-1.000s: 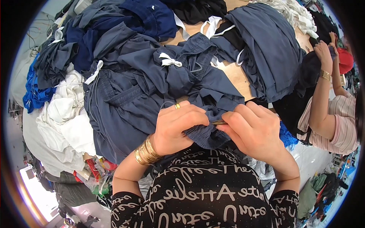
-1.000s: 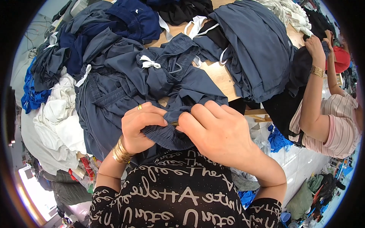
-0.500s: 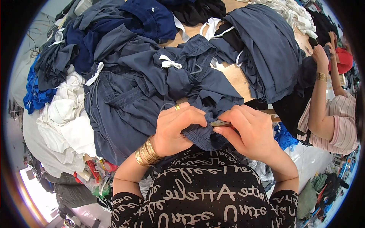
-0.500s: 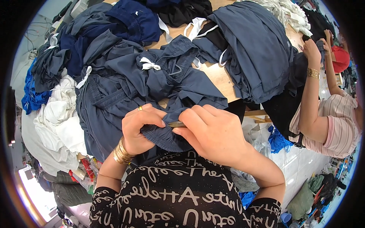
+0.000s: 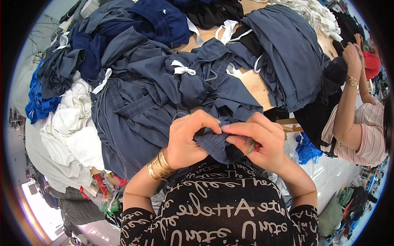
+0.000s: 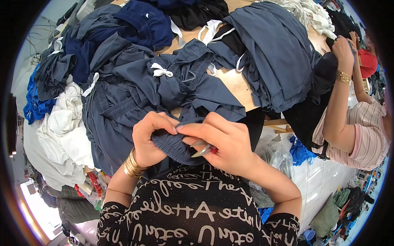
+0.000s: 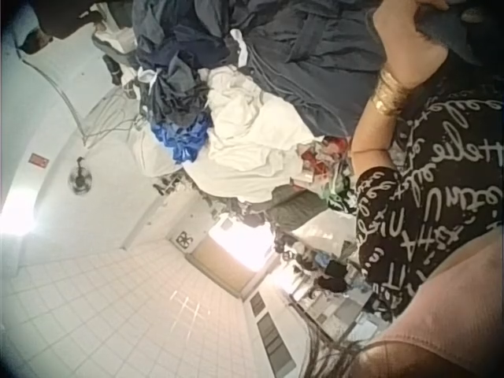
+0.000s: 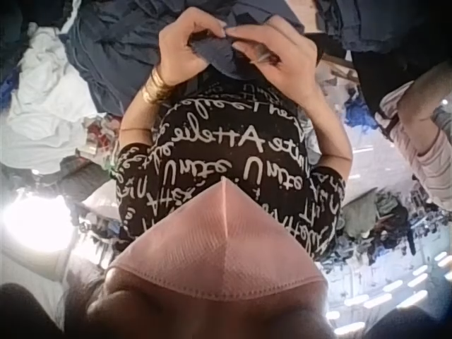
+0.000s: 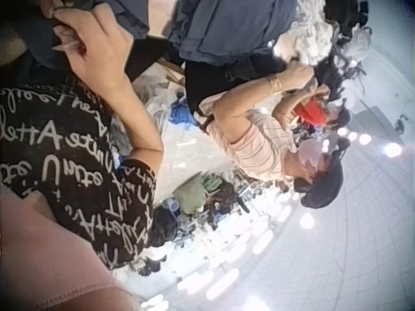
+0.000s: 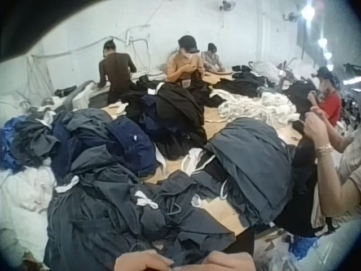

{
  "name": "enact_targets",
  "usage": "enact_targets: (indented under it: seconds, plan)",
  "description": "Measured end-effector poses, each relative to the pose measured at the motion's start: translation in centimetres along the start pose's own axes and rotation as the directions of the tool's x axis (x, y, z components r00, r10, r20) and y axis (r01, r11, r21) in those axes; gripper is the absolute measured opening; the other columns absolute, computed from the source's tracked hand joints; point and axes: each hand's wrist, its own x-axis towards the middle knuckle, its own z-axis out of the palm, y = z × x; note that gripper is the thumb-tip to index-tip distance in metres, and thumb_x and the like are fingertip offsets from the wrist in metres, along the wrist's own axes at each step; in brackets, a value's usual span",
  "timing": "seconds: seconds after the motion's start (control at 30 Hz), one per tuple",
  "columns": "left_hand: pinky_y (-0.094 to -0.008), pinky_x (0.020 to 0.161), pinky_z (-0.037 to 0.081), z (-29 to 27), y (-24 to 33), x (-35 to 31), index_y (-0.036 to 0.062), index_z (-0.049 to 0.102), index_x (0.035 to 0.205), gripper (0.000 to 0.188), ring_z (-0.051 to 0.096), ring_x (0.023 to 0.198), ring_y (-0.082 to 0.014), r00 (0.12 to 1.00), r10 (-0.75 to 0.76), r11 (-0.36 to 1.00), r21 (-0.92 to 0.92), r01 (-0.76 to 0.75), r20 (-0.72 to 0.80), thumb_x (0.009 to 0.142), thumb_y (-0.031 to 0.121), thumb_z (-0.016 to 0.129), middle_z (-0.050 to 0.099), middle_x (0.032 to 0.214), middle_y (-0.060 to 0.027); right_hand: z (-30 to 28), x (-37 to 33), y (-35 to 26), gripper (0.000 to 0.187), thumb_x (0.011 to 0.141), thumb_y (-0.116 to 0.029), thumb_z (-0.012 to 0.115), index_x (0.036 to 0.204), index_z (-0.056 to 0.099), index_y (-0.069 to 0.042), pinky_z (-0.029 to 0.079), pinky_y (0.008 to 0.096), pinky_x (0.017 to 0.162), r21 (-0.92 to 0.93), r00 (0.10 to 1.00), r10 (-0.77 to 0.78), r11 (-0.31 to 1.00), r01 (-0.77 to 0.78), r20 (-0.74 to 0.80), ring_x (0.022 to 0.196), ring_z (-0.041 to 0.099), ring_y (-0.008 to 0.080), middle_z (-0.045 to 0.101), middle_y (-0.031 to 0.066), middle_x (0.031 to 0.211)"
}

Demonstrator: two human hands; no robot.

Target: Threading a white drawstring through the waistband of blue shorts and trimming excess thread.

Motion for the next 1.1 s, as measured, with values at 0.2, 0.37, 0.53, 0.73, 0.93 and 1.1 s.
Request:
enact_targets:
  seconds: [0.2,0.37,0.53,0.73,0.93,1.1]
  plan:
    - [-0.0194,0.062,0.044,0.4,-0.3,-0.4,0.0043,0.050,0.082,0.023,0.057,0.068,-0.0058,0.944,-0.328,0.920,-0.234,0.314,-0.026,0.071,0.004,0.071,0.062,0.076,-0.0035,0.6,-0.4,0.4,0.015,0.072,0.002,0.067,0.085,0.062,-0.003,0.039,0.0206,0.049,0.173,0.999,0.036,0.984,-0.029,-0.041,0.054,0.049,0.0084,0.055,0.0019,0.068]
    - [-0.0188,0.064,0.043,-0.4,-0.7,-0.3,0.0042,0.048,0.082,0.024,0.056,0.069,-0.0053,0.920,-0.389,0.892,-0.269,0.364,-0.045,0.073,0.004,0.070,0.058,0.074,-0.0009,-1.4,-1.0,0.6,0.004,0.083,-0.001,0.059,0.085,0.056,-0.002,0.034,0.0153,0.058,0.668,0.797,0.381,0.439,-0.602,0.468,0.066,0.043,0.0002,0.054,-0.0038,0.077]
    - [-0.0191,0.065,0.043,-0.3,-1.0,0.2,0.0041,0.048,0.082,0.024,0.055,0.070,-0.0053,0.901,-0.433,0.869,-0.278,0.408,-0.032,0.072,0.003,0.070,0.058,0.075,-0.0007,-0.1,-0.9,1.2,0.006,0.084,-0.003,0.056,0.086,0.050,-0.002,0.034,0.0182,0.056,0.502,0.960,0.210,0.819,-0.277,0.186,0.061,0.042,0.0047,0.056,0.0017,0.080]
    - [-0.0205,0.063,0.041,-2.2,-1.6,1.1,0.0035,0.049,0.075,0.019,0.049,0.068,-0.0071,0.901,-0.265,0.960,-0.004,0.280,-0.344,0.068,-0.003,0.065,0.049,0.068,0.0002,1.6,-2.4,3.5,0.009,0.090,-0.010,0.050,0.087,0.044,-0.003,0.040,0.0216,0.057,0.427,0.822,0.399,0.713,-0.556,0.406,0.061,0.050,0.0074,0.056,0.0041,0.072]
    - [-0.0187,0.065,0.039,-5.7,-2.9,-0.6,0.0028,0.046,0.075,0.020,0.043,0.066,-0.0045,0.849,-0.322,0.942,-0.049,0.333,-0.419,0.073,0.000,0.066,0.043,0.069,0.0034,0.3,-4.5,5.3,0.006,0.083,-0.007,0.058,0.084,0.058,-0.001,0.044,0.0226,0.059,0.128,0.717,0.669,0.707,-0.695,0.198,0.069,0.057,0.0087,0.059,0.0068,0.075]
    - [-0.0177,0.063,0.039,-3.4,-0.6,1.5,0.0031,0.045,0.075,0.022,0.045,0.067,-0.0023,0.897,-0.323,0.942,-0.196,0.274,-0.301,0.075,0.001,0.067,0.047,0.073,0.0030,5.2,-0.8,0.3,0.042,0.070,-0.035,0.072,0.096,0.057,-0.007,0.049,0.0270,0.054,-0.112,0.992,0.046,0.993,-0.033,0.117,0.068,0.061,0.0217,0.054,0.0079,0.101]
